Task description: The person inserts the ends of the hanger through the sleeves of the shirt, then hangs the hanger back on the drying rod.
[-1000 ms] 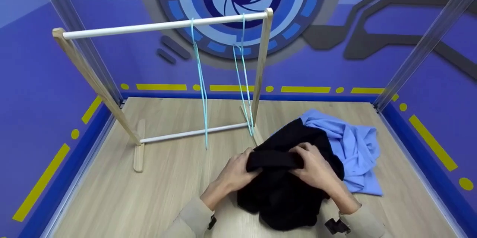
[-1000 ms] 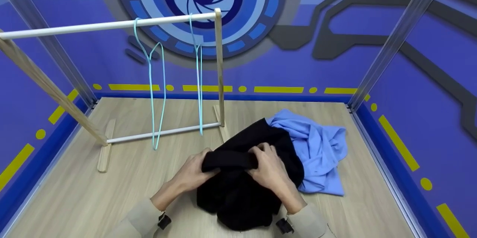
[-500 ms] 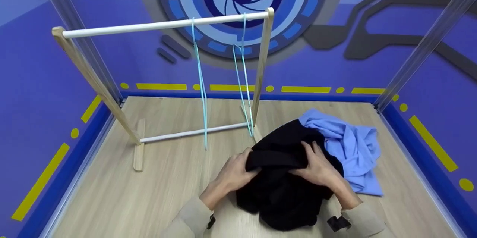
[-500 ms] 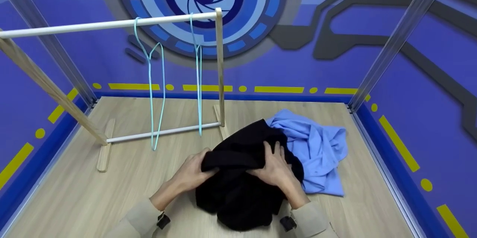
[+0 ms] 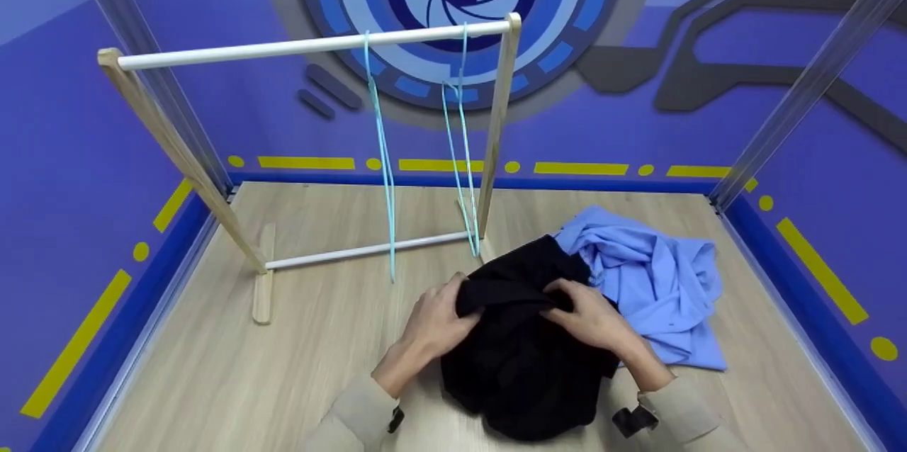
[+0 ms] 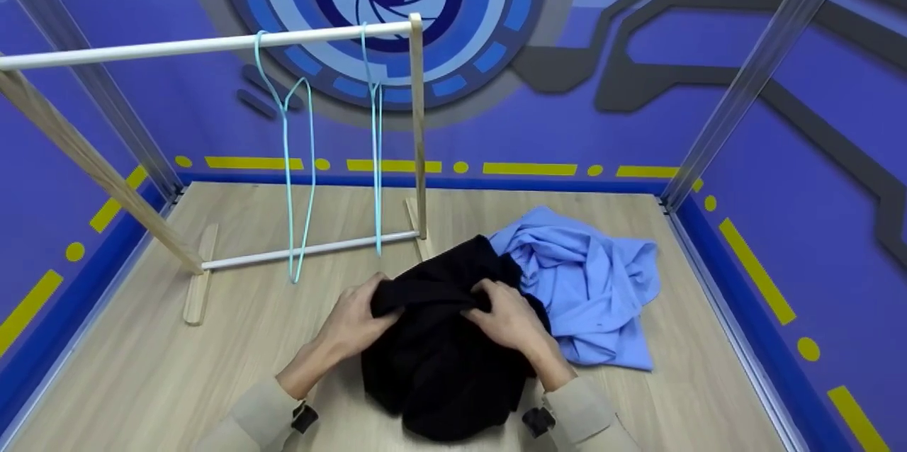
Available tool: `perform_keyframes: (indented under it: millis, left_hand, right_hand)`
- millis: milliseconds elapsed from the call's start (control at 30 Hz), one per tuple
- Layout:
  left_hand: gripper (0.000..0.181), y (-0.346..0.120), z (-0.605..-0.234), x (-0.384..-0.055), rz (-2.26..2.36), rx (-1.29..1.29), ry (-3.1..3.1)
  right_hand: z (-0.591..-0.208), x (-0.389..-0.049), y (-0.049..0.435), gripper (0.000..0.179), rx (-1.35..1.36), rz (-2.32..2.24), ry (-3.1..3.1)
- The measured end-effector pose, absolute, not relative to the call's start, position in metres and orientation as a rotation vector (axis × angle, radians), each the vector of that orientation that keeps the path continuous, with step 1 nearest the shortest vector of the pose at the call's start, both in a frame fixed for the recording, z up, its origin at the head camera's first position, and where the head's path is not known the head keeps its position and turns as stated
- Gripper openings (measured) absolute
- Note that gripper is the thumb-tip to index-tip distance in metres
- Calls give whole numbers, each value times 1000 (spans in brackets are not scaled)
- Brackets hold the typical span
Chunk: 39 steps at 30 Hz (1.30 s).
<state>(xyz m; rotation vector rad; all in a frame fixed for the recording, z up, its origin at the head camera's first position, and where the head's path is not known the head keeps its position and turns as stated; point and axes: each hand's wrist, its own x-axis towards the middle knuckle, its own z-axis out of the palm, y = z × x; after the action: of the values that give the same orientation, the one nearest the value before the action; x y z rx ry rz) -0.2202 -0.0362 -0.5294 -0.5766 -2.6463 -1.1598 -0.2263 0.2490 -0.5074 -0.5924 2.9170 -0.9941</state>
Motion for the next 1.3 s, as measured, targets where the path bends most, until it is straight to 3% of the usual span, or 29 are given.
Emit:
perform_keyframes:
  millis: [333, 1300]
  left_hand:
    - [37, -46, -526, -219, -1133, -440, -2545]
    - [44, -52, -517, -226, -1167, -285, -2439]
  right_hand:
    - [-517, -236, 233, 25, -686, -1132, 2756]
    - [-515, -267, 204, 27, -745, -1392, 2823]
